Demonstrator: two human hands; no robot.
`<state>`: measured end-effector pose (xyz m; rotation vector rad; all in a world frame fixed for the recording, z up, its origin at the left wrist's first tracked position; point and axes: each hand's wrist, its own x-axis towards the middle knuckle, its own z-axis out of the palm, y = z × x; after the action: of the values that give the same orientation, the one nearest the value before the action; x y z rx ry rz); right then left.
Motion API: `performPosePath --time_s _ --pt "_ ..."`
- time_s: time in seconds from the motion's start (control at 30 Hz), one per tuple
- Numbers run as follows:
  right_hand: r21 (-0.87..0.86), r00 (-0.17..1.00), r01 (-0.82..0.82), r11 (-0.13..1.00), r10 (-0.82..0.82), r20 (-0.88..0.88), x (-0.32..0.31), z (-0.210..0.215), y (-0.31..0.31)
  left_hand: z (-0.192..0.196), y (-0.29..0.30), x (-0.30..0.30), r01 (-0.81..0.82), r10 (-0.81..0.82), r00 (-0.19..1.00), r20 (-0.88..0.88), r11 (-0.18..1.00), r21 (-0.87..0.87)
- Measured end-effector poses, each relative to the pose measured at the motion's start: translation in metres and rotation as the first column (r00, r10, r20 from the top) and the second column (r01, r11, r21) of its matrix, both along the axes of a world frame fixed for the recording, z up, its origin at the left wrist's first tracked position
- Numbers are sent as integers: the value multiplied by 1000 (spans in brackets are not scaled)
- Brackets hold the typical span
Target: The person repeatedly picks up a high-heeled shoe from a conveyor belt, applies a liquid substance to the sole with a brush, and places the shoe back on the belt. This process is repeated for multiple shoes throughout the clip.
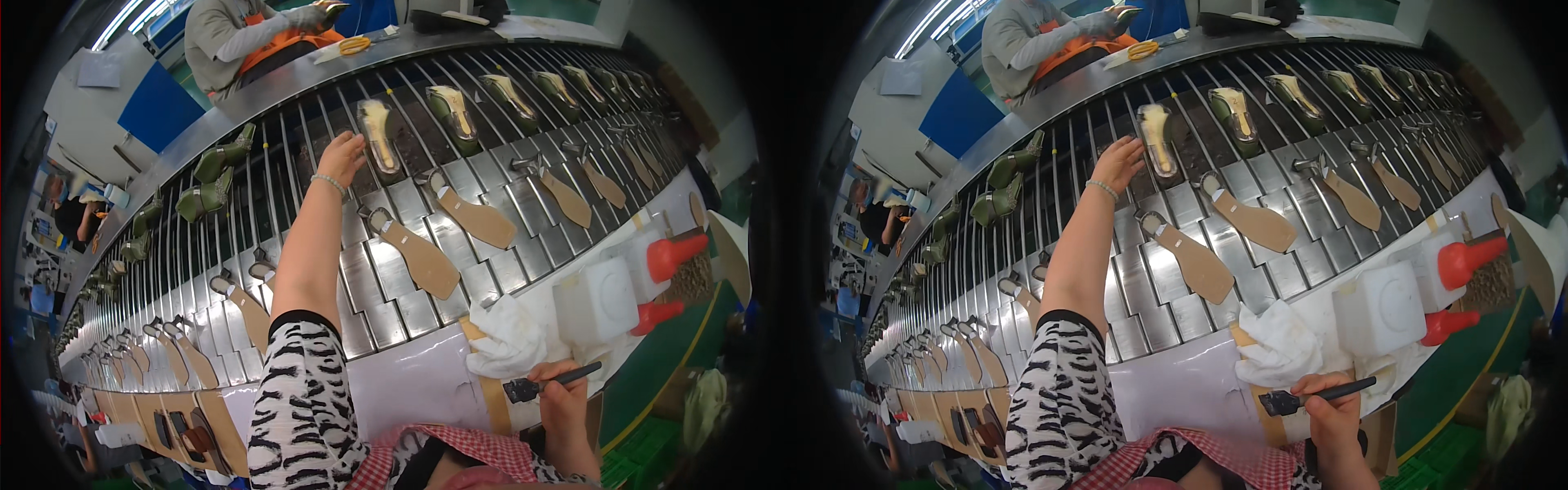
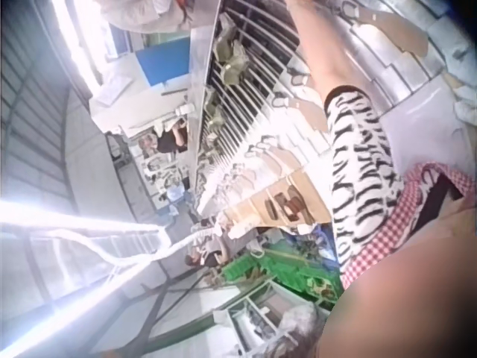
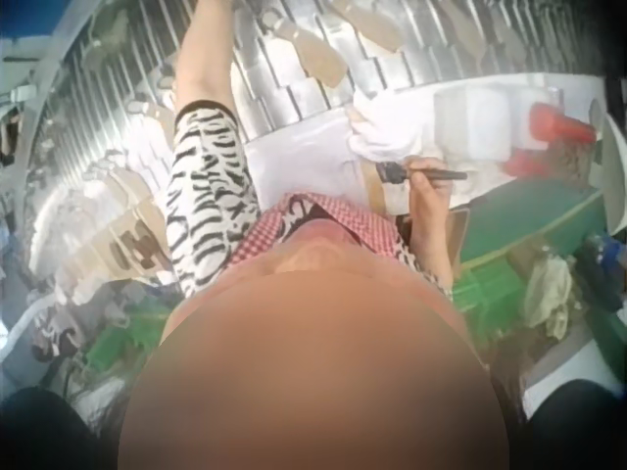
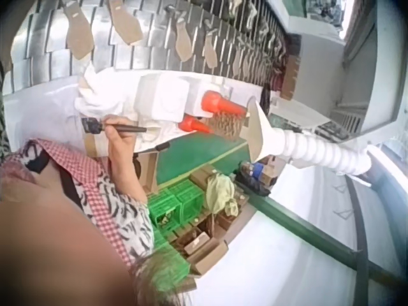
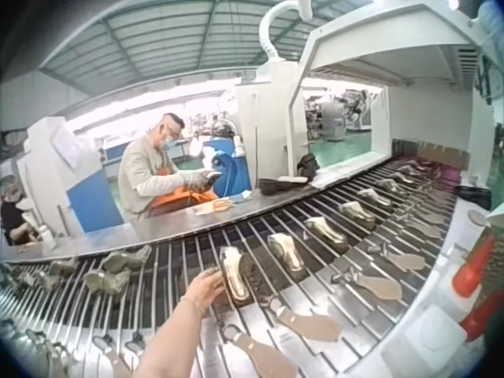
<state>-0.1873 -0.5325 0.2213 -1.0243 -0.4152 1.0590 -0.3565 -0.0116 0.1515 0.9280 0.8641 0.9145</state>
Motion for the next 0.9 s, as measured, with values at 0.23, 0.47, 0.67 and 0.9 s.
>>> performPosePath --time_s 0.23,0.47,0.67,0.9 --pt "87 998 49 995 -51 21 -8 2 -17 20 -109 -62 -53 222 903 -368 907 417" --pt "156 1000 5 988 -1 -27 -14 1 -51 19 -305 -144 256 194 627 -754 864 435" --pt "203 998 42 978 -32 -51 -23 4 -81 6 -406 -158 212 365 576 -732 797 565" --pt "288 999 11 958 3 -51 -32 0 -122 -5 -418 -153 280 563 390 -728 681 677"
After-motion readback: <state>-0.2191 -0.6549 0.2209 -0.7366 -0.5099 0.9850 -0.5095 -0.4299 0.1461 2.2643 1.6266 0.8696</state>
